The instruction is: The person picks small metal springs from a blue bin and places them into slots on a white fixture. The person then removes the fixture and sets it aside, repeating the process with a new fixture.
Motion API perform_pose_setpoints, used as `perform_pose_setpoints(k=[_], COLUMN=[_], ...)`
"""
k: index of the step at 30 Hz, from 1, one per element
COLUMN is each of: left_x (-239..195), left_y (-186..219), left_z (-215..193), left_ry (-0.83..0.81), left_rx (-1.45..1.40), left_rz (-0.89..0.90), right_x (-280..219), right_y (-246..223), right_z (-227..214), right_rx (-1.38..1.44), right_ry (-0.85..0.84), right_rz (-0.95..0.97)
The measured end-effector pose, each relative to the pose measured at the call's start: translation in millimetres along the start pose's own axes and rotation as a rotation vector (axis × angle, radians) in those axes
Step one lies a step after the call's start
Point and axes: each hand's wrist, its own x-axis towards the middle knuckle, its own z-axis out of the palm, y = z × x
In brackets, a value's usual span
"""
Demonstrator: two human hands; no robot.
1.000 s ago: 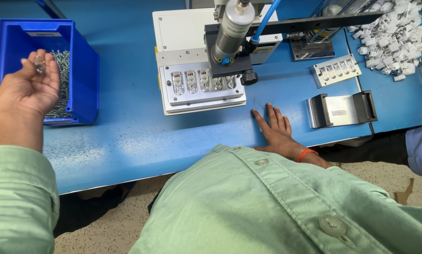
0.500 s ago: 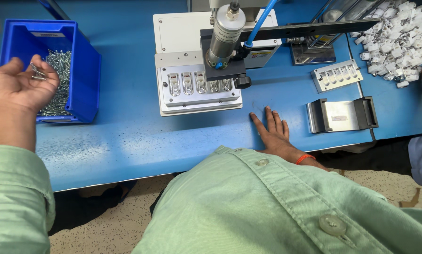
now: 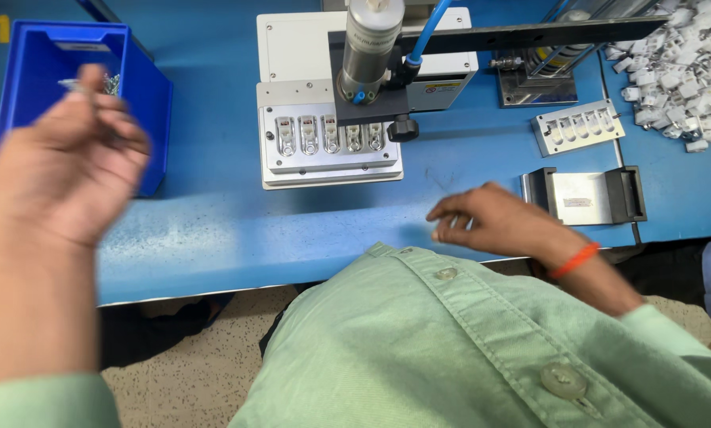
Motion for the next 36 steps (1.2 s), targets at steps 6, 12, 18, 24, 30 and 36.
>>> perform_pose_setpoints(k=[6,12,18,24,30,36], left_x=[-56,-83,-87,-86,-73,-72], left_y=[-84,-134,-158,-172,-173,-155], left_z=[81,126,139,142,143,137], left_ry=[-0.049,-0.238,-0.232,-0.185,-0.237,-0.247], left_rx=[0.156,0.417,0.555,0.607,0.651,0.527], left_rz=[-0.196,-0.241,-0.200,-0.212,-0.166,-0.154], right_x=[-37,-42,-36,-35,-36,-43], right_y=[-67,-94,-89,-77,-64,-56], right_z=[-53,-72,-78,-73,-70,-69], right_rx=[0.342,0.408,0.149,0.149,0.196,0.441], right_ry=[0.445,0.569,0.600,0.599,0.645,0.602], right_rz=[-0.362,-0.634,-0.651,-0.558,-0.551,-0.464])
